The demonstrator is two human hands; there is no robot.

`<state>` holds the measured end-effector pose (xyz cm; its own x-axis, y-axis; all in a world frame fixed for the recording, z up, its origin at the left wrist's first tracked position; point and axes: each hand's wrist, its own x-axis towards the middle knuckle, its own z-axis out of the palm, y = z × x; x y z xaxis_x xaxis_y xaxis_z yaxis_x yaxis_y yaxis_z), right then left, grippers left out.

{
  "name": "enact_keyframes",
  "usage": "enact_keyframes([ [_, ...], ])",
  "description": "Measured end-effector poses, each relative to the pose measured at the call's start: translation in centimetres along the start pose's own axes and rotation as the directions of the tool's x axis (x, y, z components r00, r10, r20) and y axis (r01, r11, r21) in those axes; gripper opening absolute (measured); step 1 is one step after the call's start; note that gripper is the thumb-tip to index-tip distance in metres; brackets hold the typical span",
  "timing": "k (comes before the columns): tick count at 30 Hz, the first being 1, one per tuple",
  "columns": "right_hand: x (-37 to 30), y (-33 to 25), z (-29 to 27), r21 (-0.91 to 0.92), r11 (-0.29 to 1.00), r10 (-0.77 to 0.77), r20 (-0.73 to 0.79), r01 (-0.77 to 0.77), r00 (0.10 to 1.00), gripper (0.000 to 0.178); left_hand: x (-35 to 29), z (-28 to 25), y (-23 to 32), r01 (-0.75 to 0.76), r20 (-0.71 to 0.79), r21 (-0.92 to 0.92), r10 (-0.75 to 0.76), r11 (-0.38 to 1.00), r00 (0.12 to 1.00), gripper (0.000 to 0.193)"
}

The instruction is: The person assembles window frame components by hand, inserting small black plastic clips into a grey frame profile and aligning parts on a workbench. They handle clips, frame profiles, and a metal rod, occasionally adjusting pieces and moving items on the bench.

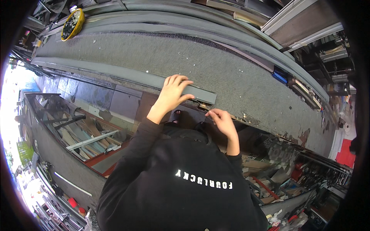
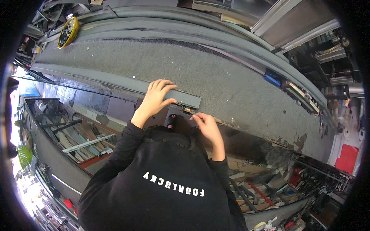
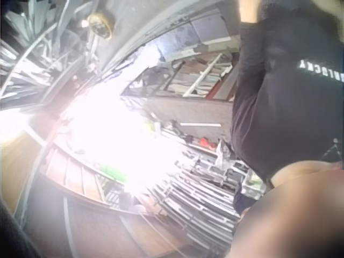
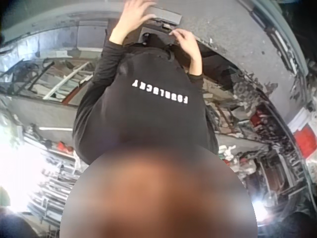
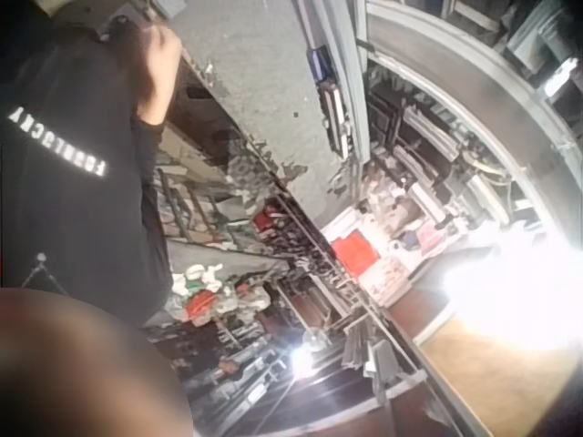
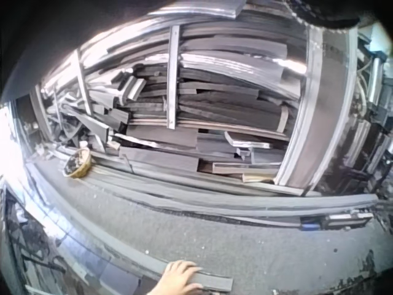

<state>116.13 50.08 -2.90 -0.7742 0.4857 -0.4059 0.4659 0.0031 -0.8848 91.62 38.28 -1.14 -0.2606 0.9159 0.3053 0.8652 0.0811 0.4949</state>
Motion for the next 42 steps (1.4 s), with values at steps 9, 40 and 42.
enact_keyframes([
  [9,7.4,-4.7,-5.3,0.05,0.987,-0.151,-0.04,0.153,0.988,0.018,0.6,1.9,-0.5,0.007,-0.269,0.082,0.016,0.997,0.963,0.027],
  [40,-0.1,-11.6,1.4,0.118,0.993,-0.042,0.219,0.017,0.975,0.012,2.3,-6.8,4.8,-0.027,-0.584,-0.011,0.016,1.0,0.812,0.036],
  [42,-2.4,-12.3,0.0,-0.143,0.863,-0.291,0.643,0.485,0.708,0.014,2.3,-6.3,4.5,-0.036,-0.6,-0.001,0.028,0.999,0.8,0.03],
])
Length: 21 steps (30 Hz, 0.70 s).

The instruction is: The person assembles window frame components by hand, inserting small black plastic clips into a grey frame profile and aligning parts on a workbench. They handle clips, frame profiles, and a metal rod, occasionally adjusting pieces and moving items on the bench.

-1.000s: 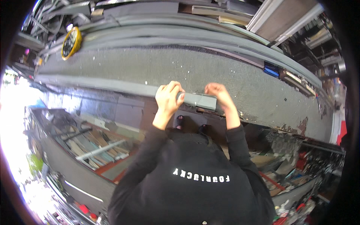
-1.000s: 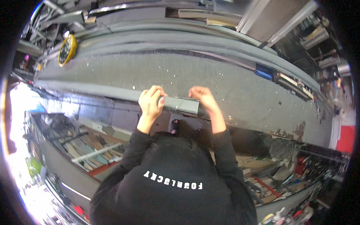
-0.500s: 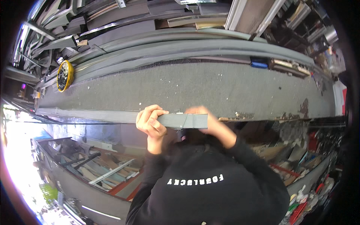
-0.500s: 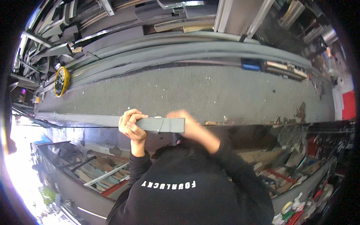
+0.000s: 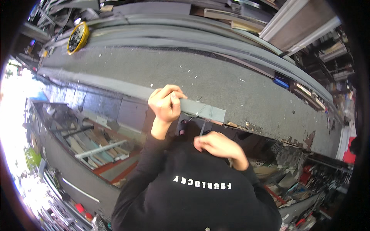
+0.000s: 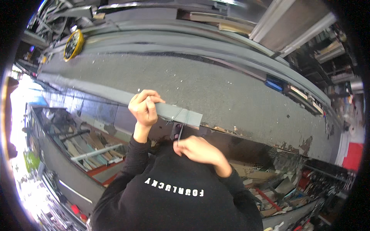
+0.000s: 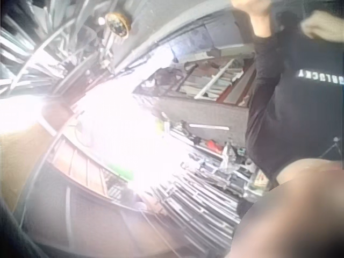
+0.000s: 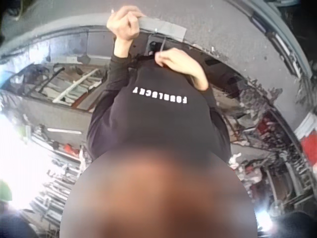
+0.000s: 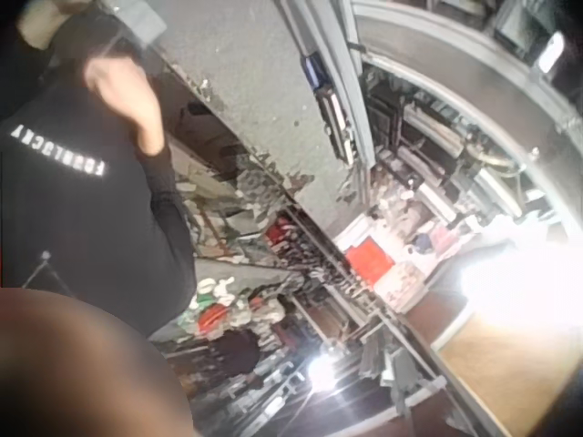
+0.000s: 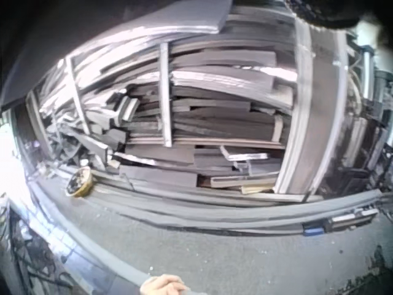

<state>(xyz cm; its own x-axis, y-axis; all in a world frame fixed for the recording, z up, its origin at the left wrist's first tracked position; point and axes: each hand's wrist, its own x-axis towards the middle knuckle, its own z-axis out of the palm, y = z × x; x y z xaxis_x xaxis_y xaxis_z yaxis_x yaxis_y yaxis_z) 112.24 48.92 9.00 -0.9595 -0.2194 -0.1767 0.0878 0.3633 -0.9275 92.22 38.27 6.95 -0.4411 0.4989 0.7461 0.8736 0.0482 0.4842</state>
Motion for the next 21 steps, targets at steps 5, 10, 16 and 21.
enact_keyframes([
  [5,-1.0,-1.8,-6.0,0.07,0.996,-0.005,-0.54,0.05,0.842,0.011,-1.2,-0.4,0.2,-0.011,0.006,-0.036,0.011,0.999,1.0,0.027],
  [10,2.2,4.9,2.8,0.57,0.818,0.372,-0.416,-0.081,0.83,0.012,-1.6,-0.1,-0.2,0.056,0.008,-0.019,-0.056,0.998,0.998,0.033],
  [16,-1.8,-1.3,-3.3,0.085,0.993,-0.016,-0.604,0.084,0.797,0.02,-1.6,-0.1,0.0,0.045,0.044,-0.044,-0.043,0.998,0.998,0.032],
  [21,2.5,3.9,-0.9,0.462,0.884,0.132,-0.4,0.076,0.907,0.01,-1.4,-0.7,-0.1,0.041,0.02,-0.042,-0.04,0.998,0.999,0.036],
])
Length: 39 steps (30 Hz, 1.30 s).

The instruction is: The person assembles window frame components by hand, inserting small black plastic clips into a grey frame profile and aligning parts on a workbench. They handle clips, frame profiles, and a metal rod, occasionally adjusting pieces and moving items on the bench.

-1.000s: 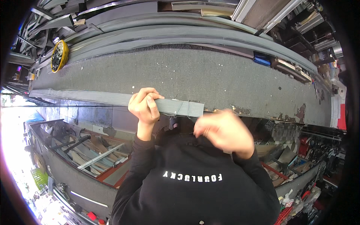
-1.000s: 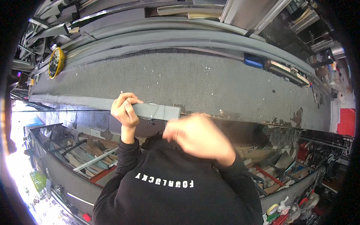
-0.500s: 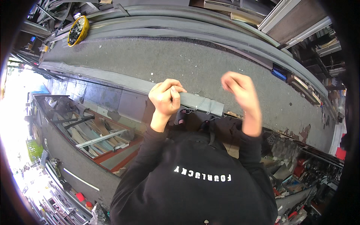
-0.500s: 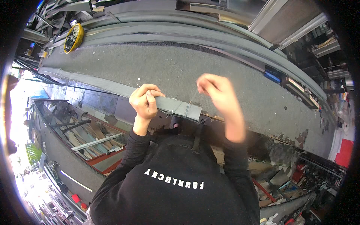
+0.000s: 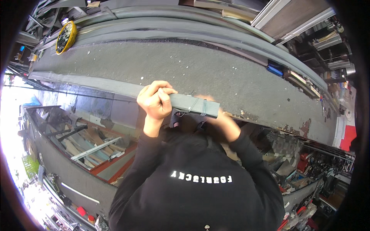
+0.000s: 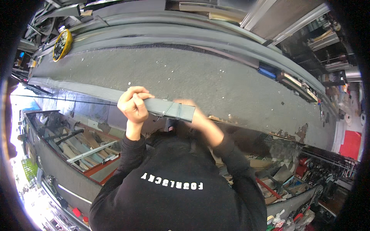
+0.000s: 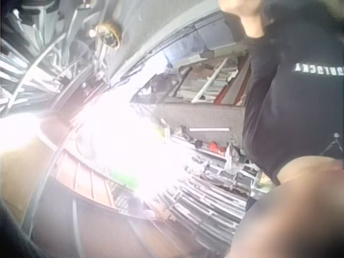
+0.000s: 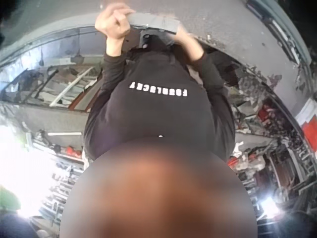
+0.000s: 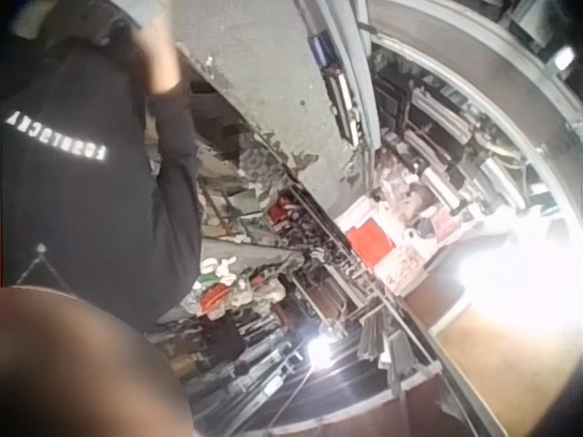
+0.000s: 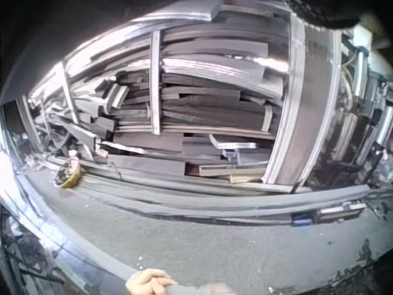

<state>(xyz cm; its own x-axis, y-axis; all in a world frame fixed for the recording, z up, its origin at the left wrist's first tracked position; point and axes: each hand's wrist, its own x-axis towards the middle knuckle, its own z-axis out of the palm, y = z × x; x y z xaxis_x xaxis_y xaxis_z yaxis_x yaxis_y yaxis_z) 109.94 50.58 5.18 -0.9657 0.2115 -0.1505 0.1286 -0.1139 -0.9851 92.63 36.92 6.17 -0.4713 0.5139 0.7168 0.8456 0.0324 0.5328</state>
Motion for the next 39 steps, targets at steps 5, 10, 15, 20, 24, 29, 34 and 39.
enact_keyframes([
  [5,-4.6,-6.9,0.7,-0.416,0.906,0.074,0.338,0.078,0.938,0.012,0.1,0.5,0.2,0.016,-0.028,-0.006,-0.016,1.0,0.999,0.03],
  [10,1.3,-3.3,-3.1,-0.127,0.969,-0.231,-0.18,0.21,0.956,0.012,0.1,0.3,0.1,-0.044,-0.081,-0.025,0.042,0.999,0.996,0.029],
  [15,-3.7,-3.2,0.7,-0.194,0.975,0.034,0.622,0.112,0.782,0.017,-0.2,-0.4,0.3,0.041,0.004,0.004,-0.041,0.999,0.999,0.036],
  [20,-2.1,-7.0,-2.4,-0.319,0.928,-0.215,-0.04,0.191,0.976,0.009,0.2,-0.6,0.9,-0.026,-0.031,-0.004,0.026,1.0,0.999,0.037],
  [24,-1.3,-1.5,1.5,0.069,0.985,0.157,0.02,-0.158,0.987,0.011,0.5,-0.3,0.5,-0.066,-0.101,0.017,0.067,0.998,0.993,0.038],
  [29,-4.9,-8.3,0.7,-0.343,0.881,-0.193,0.364,0.324,0.911,0.018,0.3,-0.4,0.6,-0.051,-0.073,0.011,0.052,0.999,0.996,0.032],
  [34,0.9,-3.6,0.4,0.202,0.955,-0.214,-0.04,0.218,0.976,0.019,0.7,-0.8,0.8,-0.096,-0.175,-0.005,0.094,0.995,0.98,0.03],
  [39,-3.5,-5.8,4.3,-0.324,0.946,0.065,0.178,-0.004,0.982,0.031,0.7,-0.5,0.4,-0.032,-0.064,0.026,0.034,0.999,0.997,0.035],
])
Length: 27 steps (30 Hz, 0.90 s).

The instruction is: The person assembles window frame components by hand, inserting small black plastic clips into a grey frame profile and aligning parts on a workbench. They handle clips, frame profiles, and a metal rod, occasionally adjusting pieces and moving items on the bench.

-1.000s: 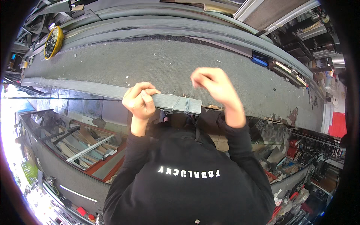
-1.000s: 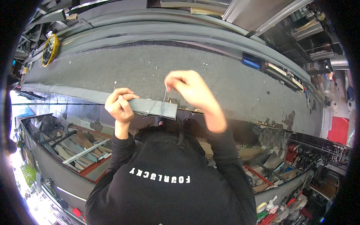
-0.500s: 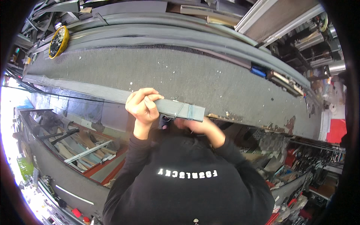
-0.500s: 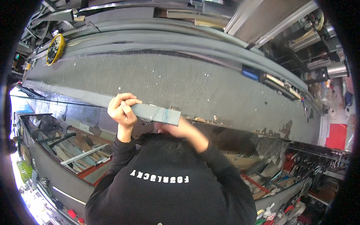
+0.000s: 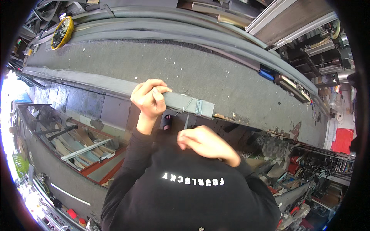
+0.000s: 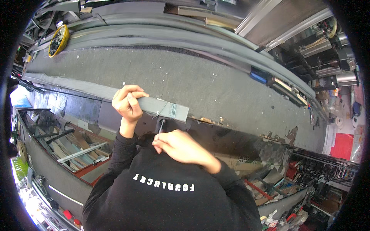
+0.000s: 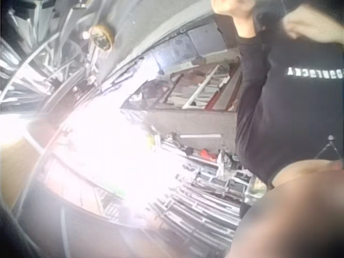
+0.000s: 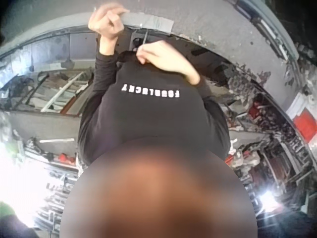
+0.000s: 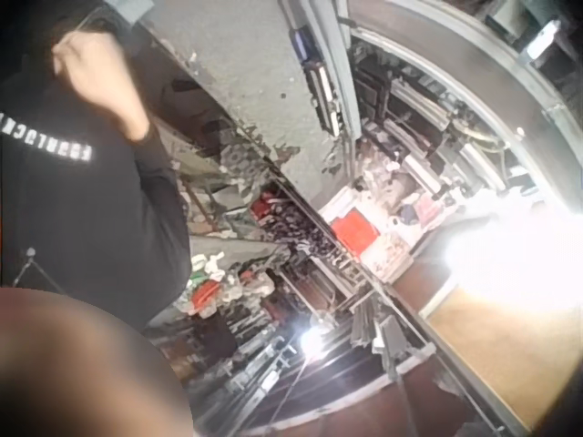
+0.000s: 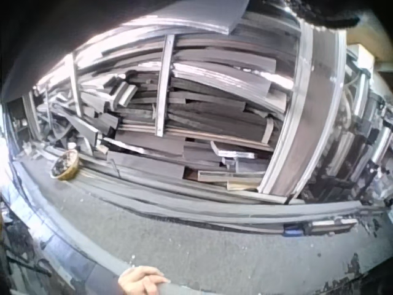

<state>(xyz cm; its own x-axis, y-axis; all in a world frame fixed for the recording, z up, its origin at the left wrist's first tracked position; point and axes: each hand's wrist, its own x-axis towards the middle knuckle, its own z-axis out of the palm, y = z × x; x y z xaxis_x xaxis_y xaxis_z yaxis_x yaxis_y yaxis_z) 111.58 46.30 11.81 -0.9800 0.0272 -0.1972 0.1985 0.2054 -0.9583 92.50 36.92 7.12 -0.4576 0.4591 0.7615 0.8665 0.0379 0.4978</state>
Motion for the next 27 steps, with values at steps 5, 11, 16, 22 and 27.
enact_keyframes([
  [5,2.1,-0.3,-4.6,0.074,0.993,-0.016,-0.664,0.088,0.748,0.025,-0.5,-0.2,0.2,-0.022,-0.045,-0.042,0.02,0.999,0.999,0.035],
  [11,-0.9,0.4,1.5,-0.337,0.934,-0.088,0.104,0.118,0.991,0.005,-0.1,0.2,0.0,-0.029,-0.086,-0.035,0.026,0.999,0.996,0.034],
  [16,-1.0,-2.3,-4.7,-0.052,0.993,-0.119,-0.597,0.11,0.793,0.024,-0.3,-0.1,0.3,-0.037,-0.035,-0.02,0.037,0.999,0.999,0.034],
  [22,1.1,3.3,0.5,0.251,0.964,0.098,-0.018,-0.09,0.995,0.02,-0.4,-0.3,-0.1,-0.043,-0.081,-0.039,0.04,0.998,0.996,0.036],
  [27,-1.9,-2.7,-2.2,-0.169,0.952,-0.303,-0.406,0.255,0.862,0.017,-0.6,-0.3,0.3,-0.034,-0.036,-0.008,0.034,0.999,0.999,0.035],
])
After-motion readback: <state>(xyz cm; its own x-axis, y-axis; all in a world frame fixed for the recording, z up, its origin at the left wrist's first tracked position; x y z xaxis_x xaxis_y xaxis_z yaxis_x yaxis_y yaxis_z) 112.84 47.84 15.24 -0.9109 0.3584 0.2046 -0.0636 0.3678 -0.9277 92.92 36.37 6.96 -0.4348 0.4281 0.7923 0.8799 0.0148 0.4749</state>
